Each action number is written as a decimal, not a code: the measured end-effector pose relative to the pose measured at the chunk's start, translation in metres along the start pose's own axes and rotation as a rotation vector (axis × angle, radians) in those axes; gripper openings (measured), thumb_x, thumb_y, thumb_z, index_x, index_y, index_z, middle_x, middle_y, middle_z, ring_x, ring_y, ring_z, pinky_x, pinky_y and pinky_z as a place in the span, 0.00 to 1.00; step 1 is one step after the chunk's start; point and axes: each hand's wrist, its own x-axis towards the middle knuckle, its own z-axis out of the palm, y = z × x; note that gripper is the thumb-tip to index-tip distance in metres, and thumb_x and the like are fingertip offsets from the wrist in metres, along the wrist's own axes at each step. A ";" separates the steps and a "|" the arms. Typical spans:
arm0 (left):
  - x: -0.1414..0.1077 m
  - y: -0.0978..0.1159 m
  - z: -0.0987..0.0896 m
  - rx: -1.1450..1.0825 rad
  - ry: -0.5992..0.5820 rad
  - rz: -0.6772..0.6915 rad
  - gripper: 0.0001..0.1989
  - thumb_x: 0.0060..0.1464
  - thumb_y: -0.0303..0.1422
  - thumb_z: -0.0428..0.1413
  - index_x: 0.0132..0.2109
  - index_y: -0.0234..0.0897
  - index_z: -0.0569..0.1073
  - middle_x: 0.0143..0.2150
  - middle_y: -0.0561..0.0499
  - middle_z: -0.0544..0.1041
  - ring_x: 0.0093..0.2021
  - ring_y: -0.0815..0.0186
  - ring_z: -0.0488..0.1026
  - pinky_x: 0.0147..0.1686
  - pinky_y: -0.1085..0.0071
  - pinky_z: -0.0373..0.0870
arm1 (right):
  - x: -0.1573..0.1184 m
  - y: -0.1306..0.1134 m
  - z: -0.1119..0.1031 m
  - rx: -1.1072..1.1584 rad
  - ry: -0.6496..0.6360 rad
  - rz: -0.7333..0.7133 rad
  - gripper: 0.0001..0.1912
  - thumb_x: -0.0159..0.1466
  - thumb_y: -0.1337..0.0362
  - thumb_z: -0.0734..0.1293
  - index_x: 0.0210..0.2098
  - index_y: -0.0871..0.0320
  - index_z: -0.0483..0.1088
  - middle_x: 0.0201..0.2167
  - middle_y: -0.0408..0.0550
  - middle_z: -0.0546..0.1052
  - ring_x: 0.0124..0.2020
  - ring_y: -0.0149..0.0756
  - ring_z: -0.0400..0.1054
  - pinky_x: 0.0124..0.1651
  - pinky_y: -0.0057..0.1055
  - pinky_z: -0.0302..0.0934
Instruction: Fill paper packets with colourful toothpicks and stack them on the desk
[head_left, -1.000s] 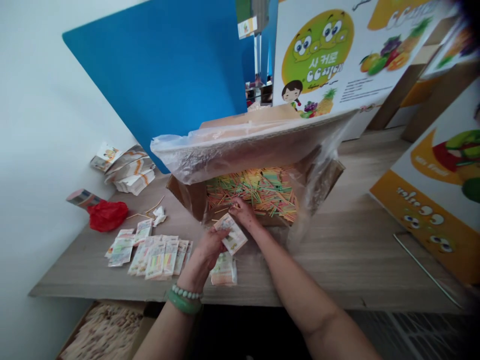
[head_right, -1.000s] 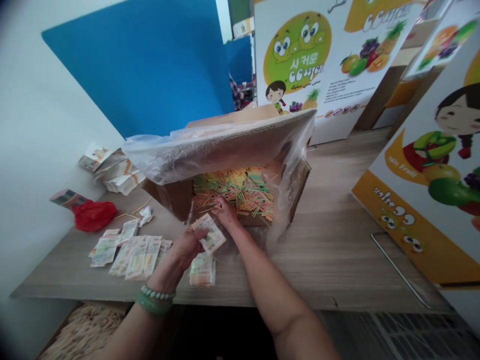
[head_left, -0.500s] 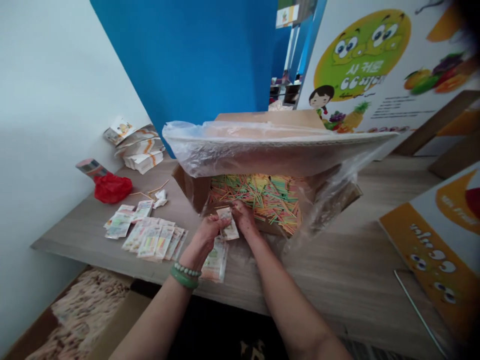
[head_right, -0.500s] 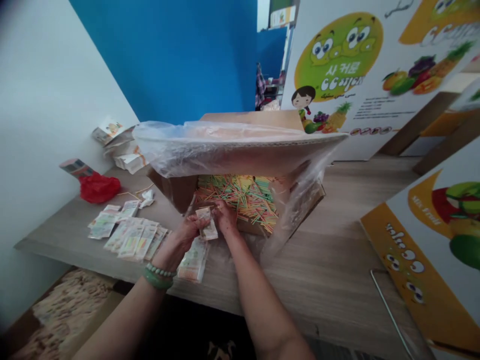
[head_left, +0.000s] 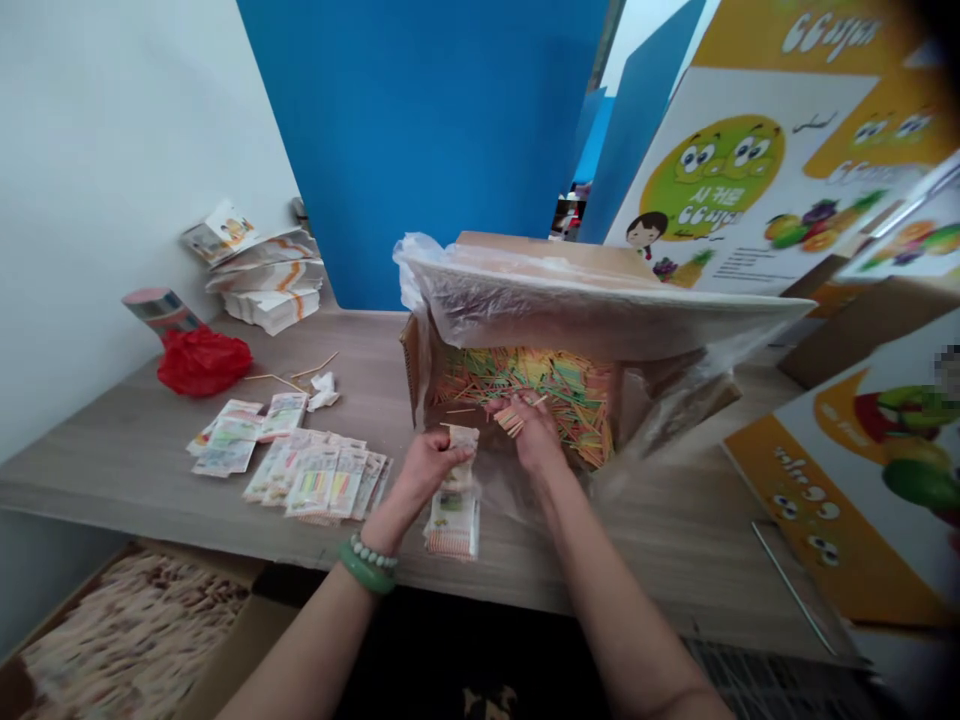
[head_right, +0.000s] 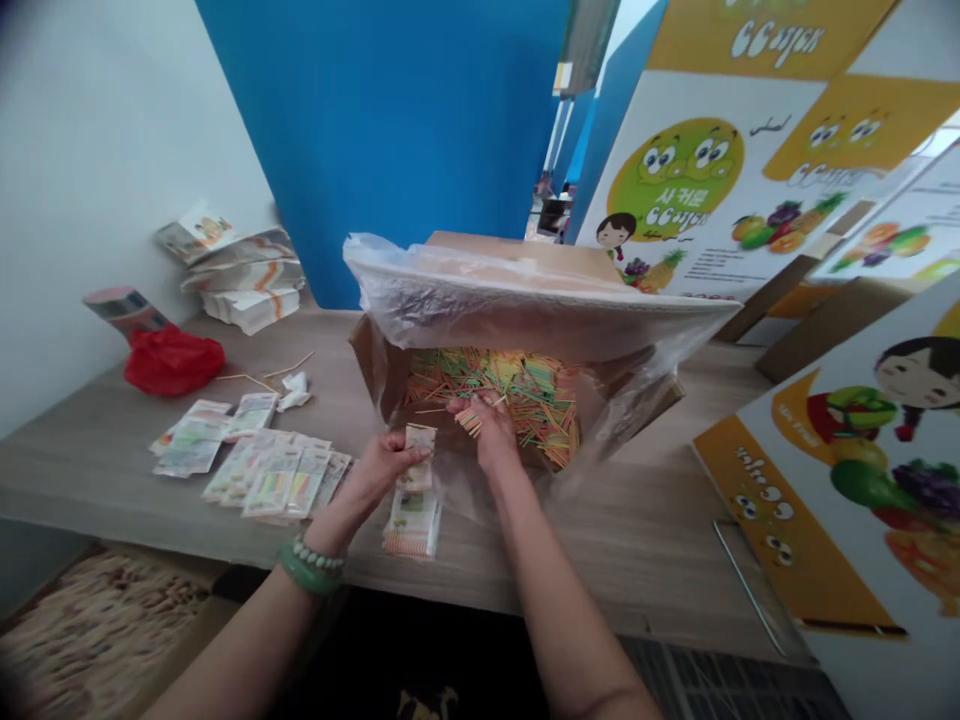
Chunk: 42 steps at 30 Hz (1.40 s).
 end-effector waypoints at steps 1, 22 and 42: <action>0.000 -0.001 -0.001 0.046 0.019 0.014 0.21 0.38 0.48 0.67 0.27 0.33 0.74 0.24 0.52 0.69 0.27 0.68 0.62 0.28 0.71 0.58 | -0.003 -0.006 0.007 0.032 0.003 0.013 0.16 0.55 0.55 0.72 0.35 0.53 0.63 0.27 0.43 0.81 0.32 0.37 0.76 0.41 0.35 0.66; 0.019 0.024 0.013 -0.240 -0.280 0.058 0.18 0.40 0.43 0.65 0.32 0.32 0.76 0.29 0.52 0.70 0.29 0.69 0.62 0.32 0.72 0.60 | -0.011 -0.032 0.037 -0.146 -0.187 0.085 0.14 0.59 0.54 0.69 0.35 0.52 0.60 0.28 0.42 0.81 0.28 0.36 0.74 0.32 0.31 0.67; 0.042 0.005 0.031 -0.151 -0.111 -0.028 0.15 0.38 0.41 0.66 0.30 0.34 0.78 0.27 0.51 0.74 0.28 0.67 0.66 0.30 0.71 0.63 | 0.012 -0.020 -0.003 -0.164 -0.043 -0.124 0.12 0.62 0.55 0.66 0.39 0.51 0.61 0.32 0.42 0.81 0.35 0.37 0.74 0.44 0.36 0.66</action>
